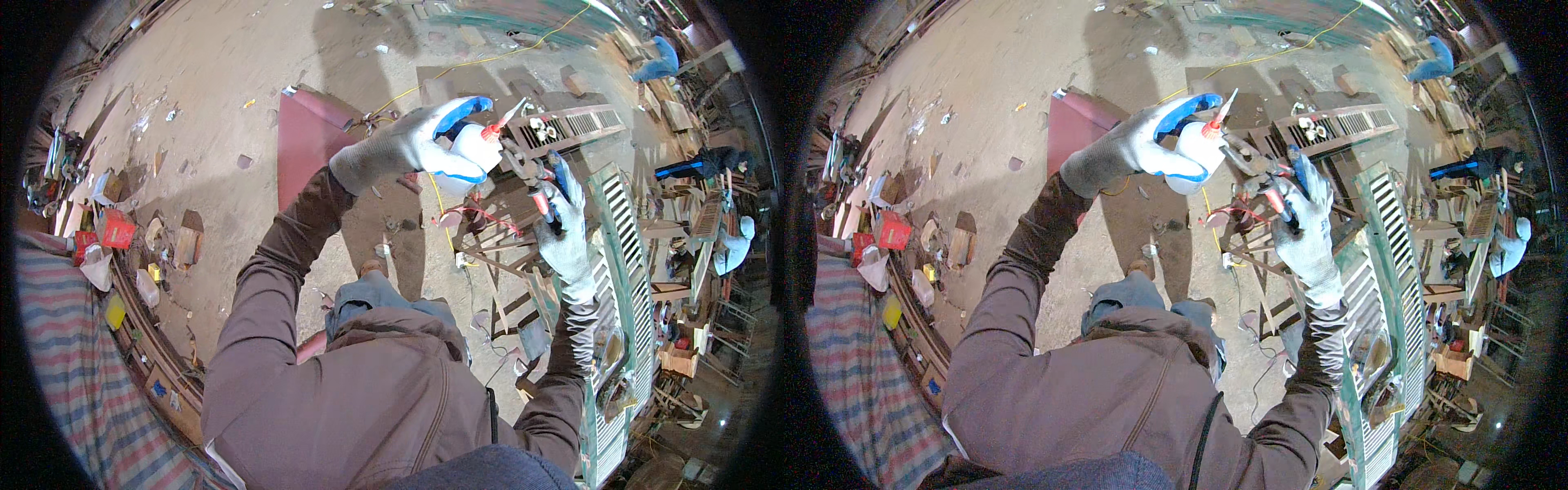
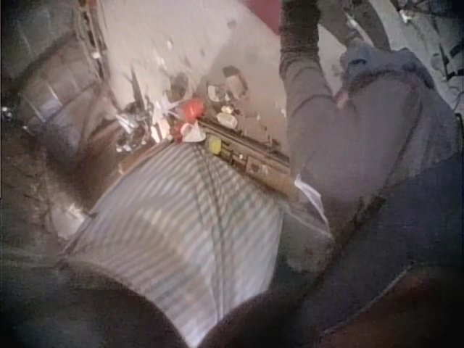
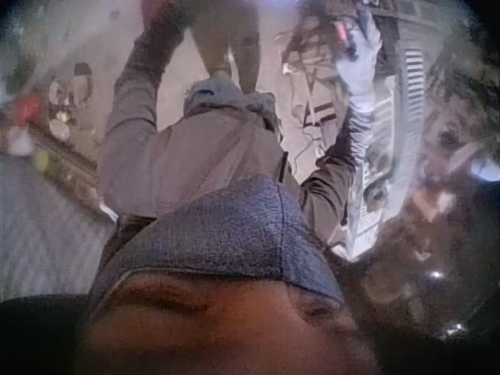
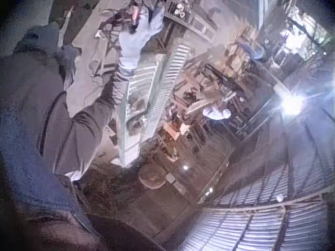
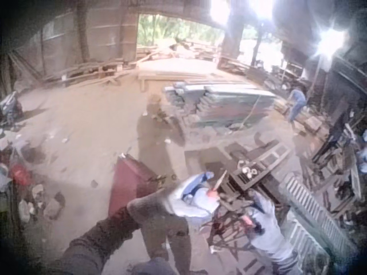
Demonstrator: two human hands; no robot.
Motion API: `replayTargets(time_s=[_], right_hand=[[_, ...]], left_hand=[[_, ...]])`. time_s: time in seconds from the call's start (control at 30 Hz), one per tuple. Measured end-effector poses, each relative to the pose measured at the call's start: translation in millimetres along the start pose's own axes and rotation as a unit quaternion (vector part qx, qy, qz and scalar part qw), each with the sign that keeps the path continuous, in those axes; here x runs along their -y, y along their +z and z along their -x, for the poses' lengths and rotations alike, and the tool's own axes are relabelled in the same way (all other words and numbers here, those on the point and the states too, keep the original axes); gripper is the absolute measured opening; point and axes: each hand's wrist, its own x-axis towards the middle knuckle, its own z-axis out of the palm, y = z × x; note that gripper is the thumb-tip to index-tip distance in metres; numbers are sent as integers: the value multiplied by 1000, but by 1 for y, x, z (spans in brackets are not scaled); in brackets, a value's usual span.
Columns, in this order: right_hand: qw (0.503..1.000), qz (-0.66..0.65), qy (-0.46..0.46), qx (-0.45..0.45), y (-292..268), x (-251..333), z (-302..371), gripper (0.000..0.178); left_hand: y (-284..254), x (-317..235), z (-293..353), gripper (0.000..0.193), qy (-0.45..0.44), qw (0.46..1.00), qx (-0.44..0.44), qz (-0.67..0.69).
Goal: The person sits on the floor and applies glue from a white bottle to a small round object using a red-handled tool. They then stand and apply glue to a green slatted wooden frame.
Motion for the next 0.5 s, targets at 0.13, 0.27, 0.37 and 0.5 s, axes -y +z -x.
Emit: replayTargets(time_s=[0.13, 0.27, 0.37, 0.5], right_hand=[[999, 17, -24, 42, -19, 20, -5, 73], [998, -18, -20, 48, -26, 21, 3, 77], [996, -59, -14, 59, -30, 26, 5, 76], [985, -138, -13, 99, -28, 31, 7, 77]], left_hand=[[-10, -16, 1, 92, -6, 996, 85, 15], [-16, -30, 10, 91, -32, 987, 141, 75], [-20, -30, 13, 92, -21, 975, 178, 129], [-25, -36, 23, 92, -50, 965, 202, 159]])
